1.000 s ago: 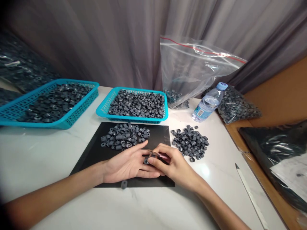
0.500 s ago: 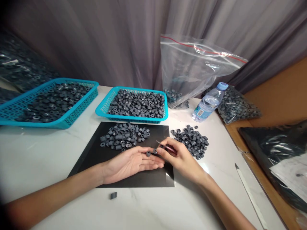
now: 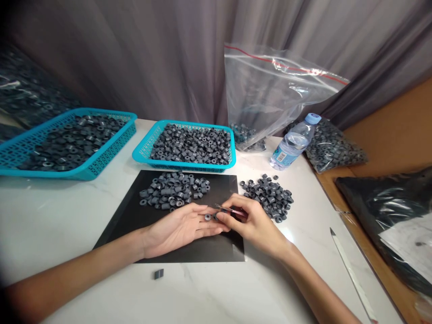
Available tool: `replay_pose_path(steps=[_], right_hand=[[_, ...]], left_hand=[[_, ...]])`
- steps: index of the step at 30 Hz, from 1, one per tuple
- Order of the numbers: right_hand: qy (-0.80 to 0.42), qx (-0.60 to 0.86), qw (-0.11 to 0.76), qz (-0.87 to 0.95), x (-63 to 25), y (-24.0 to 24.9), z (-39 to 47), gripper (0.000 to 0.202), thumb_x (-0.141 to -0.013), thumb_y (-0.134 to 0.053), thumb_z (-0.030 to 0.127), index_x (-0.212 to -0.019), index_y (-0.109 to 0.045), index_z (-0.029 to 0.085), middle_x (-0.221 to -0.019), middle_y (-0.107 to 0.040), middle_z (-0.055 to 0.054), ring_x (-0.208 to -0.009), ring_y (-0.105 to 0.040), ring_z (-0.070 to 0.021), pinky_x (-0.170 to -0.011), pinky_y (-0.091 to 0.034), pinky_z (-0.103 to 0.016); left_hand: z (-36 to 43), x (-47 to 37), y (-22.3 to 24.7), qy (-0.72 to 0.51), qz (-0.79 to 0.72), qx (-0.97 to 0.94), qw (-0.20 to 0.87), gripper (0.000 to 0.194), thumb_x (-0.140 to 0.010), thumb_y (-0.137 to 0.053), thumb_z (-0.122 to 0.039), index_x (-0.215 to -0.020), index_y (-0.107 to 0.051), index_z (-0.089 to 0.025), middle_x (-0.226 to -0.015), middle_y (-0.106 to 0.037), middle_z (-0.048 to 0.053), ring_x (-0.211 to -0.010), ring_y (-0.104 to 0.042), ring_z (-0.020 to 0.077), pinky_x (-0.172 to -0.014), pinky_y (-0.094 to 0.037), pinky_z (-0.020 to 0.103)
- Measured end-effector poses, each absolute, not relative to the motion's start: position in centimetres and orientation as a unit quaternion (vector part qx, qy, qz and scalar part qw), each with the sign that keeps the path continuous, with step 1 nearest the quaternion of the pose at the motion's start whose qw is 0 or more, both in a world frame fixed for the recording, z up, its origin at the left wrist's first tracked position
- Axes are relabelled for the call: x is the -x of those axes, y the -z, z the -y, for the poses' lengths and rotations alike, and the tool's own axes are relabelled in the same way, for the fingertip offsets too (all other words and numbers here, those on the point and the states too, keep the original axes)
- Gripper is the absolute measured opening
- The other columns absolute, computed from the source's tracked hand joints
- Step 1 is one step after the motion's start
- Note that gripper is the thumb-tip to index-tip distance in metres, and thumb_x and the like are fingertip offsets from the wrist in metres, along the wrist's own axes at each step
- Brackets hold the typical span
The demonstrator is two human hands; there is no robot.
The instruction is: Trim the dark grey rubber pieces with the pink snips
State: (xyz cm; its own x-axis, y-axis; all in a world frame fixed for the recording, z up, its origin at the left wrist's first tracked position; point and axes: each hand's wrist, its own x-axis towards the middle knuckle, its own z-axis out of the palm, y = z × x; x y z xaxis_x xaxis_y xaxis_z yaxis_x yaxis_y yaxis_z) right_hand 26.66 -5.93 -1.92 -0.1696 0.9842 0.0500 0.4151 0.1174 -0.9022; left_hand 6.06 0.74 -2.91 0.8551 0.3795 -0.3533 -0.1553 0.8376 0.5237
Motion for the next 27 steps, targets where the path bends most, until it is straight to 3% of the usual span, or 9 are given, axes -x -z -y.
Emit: replay_pose_path(steps=[8,27], right_hand=[[-0.372,0.535,0.358,0.669,-26.66,2.15,5.89,0.024,-0.1,-0.06,0.041,-0.091,-0.068,0.02,-0.085,-0.059,-0.002,-0.078,-0.055,-0.0167,-0.068,-0.042,-0.028],[-0.349,0.552,0.376,0.658,-26.64,2.0,5.99,0.024,-0.099,-0.061,0.043,-0.094,-0.07,0.021,-0.086,-0.063,-0.003,-0.078,-0.058,-0.0179,-0.068,-0.044,-0.029]], left_hand=[[-0.73,-5.98,3.1,-0.144,-0.216,-0.247,0.934,0.027,-0.094,-0.054,-0.02,-0.105,-0.069,-0.001,-0.112,-0.073,0.021,-0.108,-0.072,0.0275,-0.117,-0.037,0.043],[-0.74,-6.32,2.7,-0.151,-0.222,-0.275,0.923,0.032,-0.095,-0.049,-0.018,-0.112,-0.07,0.0,-0.119,-0.071,0.02,-0.113,-0.07,0.0289,-0.117,-0.038,0.045]])
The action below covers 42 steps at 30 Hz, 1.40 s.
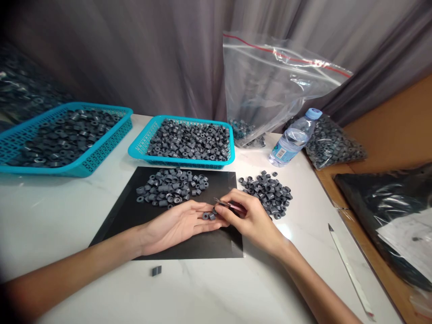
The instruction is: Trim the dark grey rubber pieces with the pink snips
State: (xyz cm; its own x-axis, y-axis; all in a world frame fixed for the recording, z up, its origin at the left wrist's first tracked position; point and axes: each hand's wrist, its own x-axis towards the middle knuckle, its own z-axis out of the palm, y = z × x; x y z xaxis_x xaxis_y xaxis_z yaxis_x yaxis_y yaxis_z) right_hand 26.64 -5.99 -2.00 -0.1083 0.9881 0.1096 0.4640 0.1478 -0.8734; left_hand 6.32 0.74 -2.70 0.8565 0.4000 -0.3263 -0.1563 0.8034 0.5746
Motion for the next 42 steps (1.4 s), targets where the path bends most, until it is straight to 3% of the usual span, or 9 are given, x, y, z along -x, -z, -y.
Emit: replay_pose_path(steps=[7,13,18,24,32,38,42], right_hand=[[-0.308,0.532,0.46,0.641,-25.3,2.7,6.3,0.017,-0.099,-0.062,0.036,-0.104,-0.072,0.023,-0.101,-0.067,-0.007,-0.092,-0.064,-0.0217,-0.079,-0.051,-0.033],[-0.264,0.514,0.393,0.716,-24.5,3.0,6.9,0.034,-0.097,-0.067,0.035,-0.129,-0.066,0.026,-0.105,-0.064,-0.007,-0.094,-0.063,-0.0209,-0.082,-0.052,-0.033],[-0.232,0.522,0.406,0.713,-24.3,2.4,7.4,0.027,-0.098,-0.065,0.034,-0.122,-0.07,0.025,-0.105,-0.061,-0.007,-0.088,-0.063,-0.0185,-0.073,-0.054,-0.03],[-0.106,0.533,0.441,0.714,-23.2,2.5,7.9,0.022,-0.097,-0.064,0.026,-0.118,-0.07,0.021,-0.101,-0.057,-0.006,-0.076,-0.06,-0.0138,-0.058,-0.048,-0.025],[-0.039,0.527,0.476,0.703,-22.1,2.5,8.5,0.023,-0.097,-0.063,0.018,-0.119,-0.068,0.018,-0.096,-0.059,-0.006,-0.078,-0.06,-0.0141,-0.063,-0.049,-0.025],[0.059,0.404,0.358,0.84,-18.4,3.1,10.5,0.027,-0.097,-0.066,0.033,-0.115,-0.068,0.012,-0.086,-0.069,-0.006,-0.068,-0.061,-0.0176,-0.058,-0.043,-0.029],[0.056,0.385,0.314,0.866,-16.6,4.0,10.9,0.018,-0.103,-0.056,0.026,-0.106,-0.07,0.015,-0.081,-0.071,-0.001,-0.062,-0.058,-0.0152,-0.057,-0.037,-0.03]], left_hand=[[-0.7,-6.3,2.9,-0.14,-0.207,-0.281,0.926,0.035,-0.1,-0.046,-0.023,-0.117,-0.069,-0.003,-0.116,-0.073,0.019,-0.108,-0.072,0.0282,-0.115,-0.04,0.047],[-0.7,-6.3,2.8,-0.142,-0.239,-0.255,0.926,0.041,-0.105,-0.04,-0.031,-0.113,-0.07,-0.004,-0.115,-0.073,0.019,-0.105,-0.07,0.0255,-0.108,-0.046,0.047],[-0.6,-6.2,3.0,-0.148,-0.23,-0.251,0.929,0.041,-0.106,-0.039,-0.033,-0.111,-0.07,-0.006,-0.107,-0.075,0.017,-0.094,-0.07,0.0205,-0.094,-0.052,0.036],[-0.5,-6.1,3.3,-0.168,-0.254,-0.25,0.919,0.032,-0.105,-0.042,-0.024,-0.102,-0.07,-0.009,-0.095,-0.073,0.012,-0.081,-0.068,0.0164,-0.072,-0.051,0.027],[-0.4,-6.0,3.5,-0.166,-0.24,-0.258,0.921,0.019,-0.096,-0.06,-0.029,-0.096,-0.069,-0.012,-0.087,-0.071,0.006,-0.075,-0.065,0.0133,-0.069,-0.047,0.023],[-0.4,-5.8,3.2,-0.127,-0.26,-0.267,0.919,0.024,-0.093,-0.059,-0.035,-0.087,-0.066,-0.013,-0.088,-0.072,0.009,-0.077,-0.066,0.0141,-0.07,-0.046,0.022],[-0.3,-6.0,3.2,-0.164,-0.246,-0.281,0.913,0.024,-0.093,-0.059,-0.03,-0.086,-0.067,-0.009,-0.089,-0.072,0.013,-0.079,-0.067,0.0152,-0.071,-0.046,0.022]])
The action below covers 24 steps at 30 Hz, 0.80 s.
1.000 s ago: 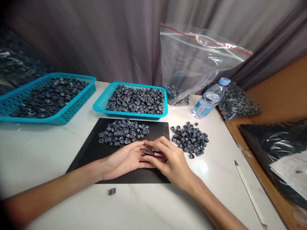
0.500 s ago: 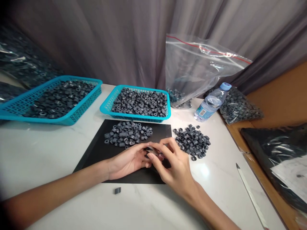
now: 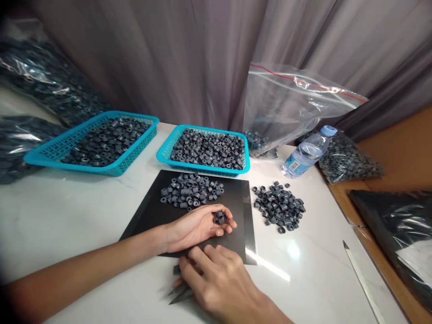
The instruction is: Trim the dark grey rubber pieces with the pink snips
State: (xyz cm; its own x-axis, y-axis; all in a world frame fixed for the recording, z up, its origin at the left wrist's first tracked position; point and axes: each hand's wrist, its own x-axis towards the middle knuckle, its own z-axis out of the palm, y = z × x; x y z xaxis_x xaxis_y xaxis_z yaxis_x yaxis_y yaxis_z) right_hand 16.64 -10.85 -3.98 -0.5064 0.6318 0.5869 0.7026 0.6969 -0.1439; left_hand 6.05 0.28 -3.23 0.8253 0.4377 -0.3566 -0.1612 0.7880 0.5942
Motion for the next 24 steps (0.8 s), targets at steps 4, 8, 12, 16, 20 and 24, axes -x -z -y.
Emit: replay_pose_path(steps=[4,8,12,16,20,24], right_hand=[[0.045,0.378,0.345,0.858,-17.0,3.8,10.5,0.027,-0.106,-0.043,0.016,-0.101,-0.07,0.016,-0.077,-0.07,0.0,-0.059,-0.055,-0.0139,-0.056,-0.034,-0.029],[0.057,0.466,0.389,0.793,-19.2,3.3,10.0,0.019,-0.102,-0.053,0.016,-0.11,-0.069,0.018,-0.086,-0.072,-0.004,-0.069,-0.062,-0.0154,-0.062,-0.041,-0.027],[0.043,0.555,0.341,0.758,-21.6,3.0,9.4,0.03,-0.096,-0.052,0.015,-0.121,-0.068,0.022,-0.095,-0.071,-0.004,-0.07,-0.064,-0.0154,-0.06,-0.044,-0.025],[-0.042,0.577,0.388,0.718,-22.8,2.9,8.7,0.032,-0.094,-0.048,0.013,-0.12,-0.066,0.022,-0.097,-0.066,-0.004,-0.078,-0.065,-0.0155,-0.065,-0.049,-0.024],[-0.097,0.622,0.428,0.648,-23.1,3.2,7.8,0.021,-0.102,-0.046,0.024,-0.109,-0.066,0.021,-0.097,-0.062,-0.005,-0.08,-0.064,-0.0166,-0.068,-0.051,-0.026],[-0.092,0.648,0.404,0.639,-23.1,3.9,7.2,0.025,-0.106,-0.045,0.035,-0.116,-0.062,0.021,-0.107,-0.061,-0.008,-0.092,-0.065,-0.0205,-0.078,-0.054,-0.032]], left_hand=[[-0.3,-6.0,3.4,-0.166,-0.238,-0.279,0.915,0.022,-0.093,-0.059,-0.03,-0.088,-0.067,-0.009,-0.092,-0.072,0.015,-0.086,-0.069,0.0177,-0.076,-0.047,0.024],[-0.5,-5.8,3.5,-0.122,-0.246,-0.264,0.925,0.024,-0.093,-0.06,-0.036,-0.095,-0.067,-0.013,-0.087,-0.072,0.008,-0.075,-0.067,0.0156,-0.074,-0.048,0.026],[-0.4,-5.8,3.6,-0.141,-0.235,-0.262,0.925,0.025,-0.094,-0.061,-0.036,-0.094,-0.067,-0.012,-0.08,-0.071,0.005,-0.077,-0.068,0.0173,-0.086,-0.05,0.032],[-0.4,-6.0,3.8,-0.136,-0.215,-0.261,0.931,0.028,-0.096,-0.058,-0.038,-0.096,-0.068,-0.011,-0.094,-0.074,0.011,-0.09,-0.071,0.0225,-0.086,-0.049,0.034],[-0.5,-5.9,3.9,-0.15,-0.224,-0.283,0.92,0.03,-0.096,-0.06,-0.037,-0.098,-0.068,-0.009,-0.093,-0.073,0.013,-0.085,-0.07,0.019,-0.07,-0.042,0.025],[-0.6,-5.8,3.8,-0.144,-0.234,-0.301,0.913,0.041,-0.096,-0.058,-0.049,-0.099,-0.068,-0.009,-0.09,-0.07,0.011,-0.075,-0.061,0.0139,-0.063,-0.035,0.025]])
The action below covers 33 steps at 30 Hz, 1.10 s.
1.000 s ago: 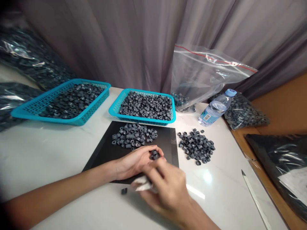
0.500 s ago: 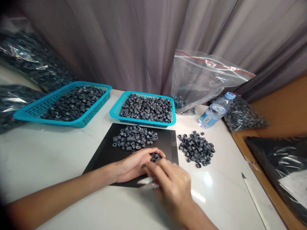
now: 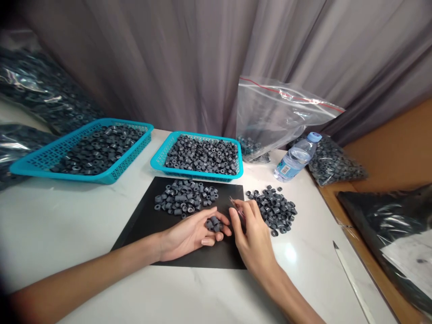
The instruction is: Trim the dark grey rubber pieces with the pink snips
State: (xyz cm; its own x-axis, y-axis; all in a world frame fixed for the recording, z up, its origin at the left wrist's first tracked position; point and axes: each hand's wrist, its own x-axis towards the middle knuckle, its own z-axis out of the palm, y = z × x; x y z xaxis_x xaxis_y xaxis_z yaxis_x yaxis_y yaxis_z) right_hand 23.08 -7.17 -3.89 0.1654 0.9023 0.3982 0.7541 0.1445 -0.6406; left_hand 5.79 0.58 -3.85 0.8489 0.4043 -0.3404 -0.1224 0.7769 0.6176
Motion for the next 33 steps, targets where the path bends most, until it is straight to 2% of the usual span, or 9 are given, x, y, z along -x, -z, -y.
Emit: replay_pose_path(steps=[3,6,8,11,18,22,24,29,33], right_hand=[[-0.073,0.639,0.391,0.658,-23.1,4.5,7.1,0.033,-0.108,-0.038,0.033,-0.131,-0.056,0.019,-0.113,-0.057,-0.011,-0.097,-0.066,-0.0217,-0.078,-0.056,-0.033],[-0.055,0.636,0.362,0.679,-23.4,5.1,7.1,0.039,-0.108,-0.033,0.028,-0.142,-0.048,0.018,-0.114,-0.053,-0.012,-0.089,-0.065,-0.0201,-0.07,-0.058,-0.033],[-0.045,0.632,0.347,0.692,-23.6,5.6,7.0,0.042,-0.107,-0.031,0.025,-0.147,-0.044,0.018,-0.114,-0.051,-0.012,-0.086,-0.064,-0.0197,-0.068,-0.058,-0.033],[-0.027,0.624,0.343,0.701,-23.7,6.1,6.8,0.048,-0.107,-0.032,0.021,-0.154,-0.035,0.019,-0.117,-0.048,-0.013,-0.093,-0.062,-0.0212,-0.073,-0.06,-0.035],[-0.016,0.591,0.342,0.73,-23.2,7.7,6.6,0.067,-0.102,-0.035,0.01,-0.163,-0.014,0.027,-0.112,-0.046,-0.011,-0.098,-0.054,-0.0231,-0.086,-0.056,-0.043],[-0.02,0.586,0.366,0.722,-22.5,8.3,6.5,0.074,-0.099,-0.037,0.005,-0.163,-0.012,0.031,-0.111,-0.047,-0.01,-0.099,-0.053,-0.0235,-0.087,-0.055,-0.045],[-0.031,0.584,0.383,0.715,-21.9,8.4,6.2,0.079,-0.097,-0.037,0.002,-0.164,-0.008,0.031,-0.111,-0.047,-0.011,-0.099,-0.053,-0.024,-0.087,-0.056,-0.044],[-0.041,0.581,0.397,0.709,-20.7,8.9,5.2,0.091,-0.09,-0.033,-0.004,-0.163,0.009,0.031,-0.116,-0.048,-0.013,-0.103,-0.053,-0.0261,-0.093,-0.053,-0.047],[-0.034,0.579,0.361,0.731,-20.7,9.8,4.7,0.097,-0.086,-0.037,-0.006,-0.162,0.014,0.027,-0.121,-0.049,-0.015,-0.108,-0.052,-0.0273,-0.1,-0.049,-0.049]], left_hand=[[-0.5,-5.7,3.7,-0.129,-0.207,-0.322,0.915,0.055,-0.096,-0.05,-0.064,-0.104,-0.067,-0.012,-0.099,-0.066,0.009,-0.086,-0.062,0.0163,-0.066,-0.034,0.026],[-0.3,-5.7,3.5,-0.111,-0.184,-0.352,0.911,0.061,-0.096,-0.042,-0.07,-0.109,-0.065,-0.015,-0.099,-0.063,0.007,-0.092,-0.06,0.0177,-0.068,-0.033,0.027],[-0.1,-5.7,3.3,-0.103,-0.195,-0.381,0.898,0.062,-0.095,-0.04,-0.072,-0.106,-0.063,-0.015,-0.092,-0.06,0.006,-0.082,-0.056,0.0151,-0.065,-0.03,0.027],[0.3,-5.9,3.0,-0.102,-0.215,-0.427,0.872,0.063,-0.091,-0.042,-0.076,-0.098,-0.059,-0.016,-0.083,-0.053,0.002,-0.066,-0.041,0.0105,-0.059,-0.022,0.026],[0.6,-5.8,3.2,-0.09,-0.224,-0.442,0.864,0.064,-0.086,-0.038,-0.084,-0.079,-0.04,-0.021,-0.068,-0.028,-0.008,-0.054,-0.013,0.0081,-0.052,-0.009,0.025],[0.9,-5.2,2.7,-0.061,-0.264,-0.522,0.809,0.061,-0.086,-0.048,-0.079,-0.07,-0.029,-0.023,-0.063,-0.019,-0.01,-0.053,-0.01,0.0079,-0.049,-0.009,0.026],[0.7,-5.1,1.7,-0.058,-0.278,-0.569,0.772,0.059,-0.087,-0.052,-0.075,-0.07,-0.03,-0.023,-0.062,-0.022,-0.009,-0.053,-0.014,0.0082,-0.049,-0.014,0.025],[-2.7,-7.6,-5.5,-0.161,-0.275,-0.758,0.569,0.048,-0.101,-0.036,-0.059,-0.07,-0.035,-0.023,-0.063,-0.033,-0.006,-0.057,-0.03,0.0119,-0.055,-0.028,0.028],[-7.5,-12.8,-14.8,-0.347,-0.199,-0.886,0.236,0.037,-0.104,-0.04,-0.041,-0.073,-0.046,-0.021,-0.071,-0.045,-0.001,-0.069,-0.042,0.0153,-0.07,-0.033,0.029]])
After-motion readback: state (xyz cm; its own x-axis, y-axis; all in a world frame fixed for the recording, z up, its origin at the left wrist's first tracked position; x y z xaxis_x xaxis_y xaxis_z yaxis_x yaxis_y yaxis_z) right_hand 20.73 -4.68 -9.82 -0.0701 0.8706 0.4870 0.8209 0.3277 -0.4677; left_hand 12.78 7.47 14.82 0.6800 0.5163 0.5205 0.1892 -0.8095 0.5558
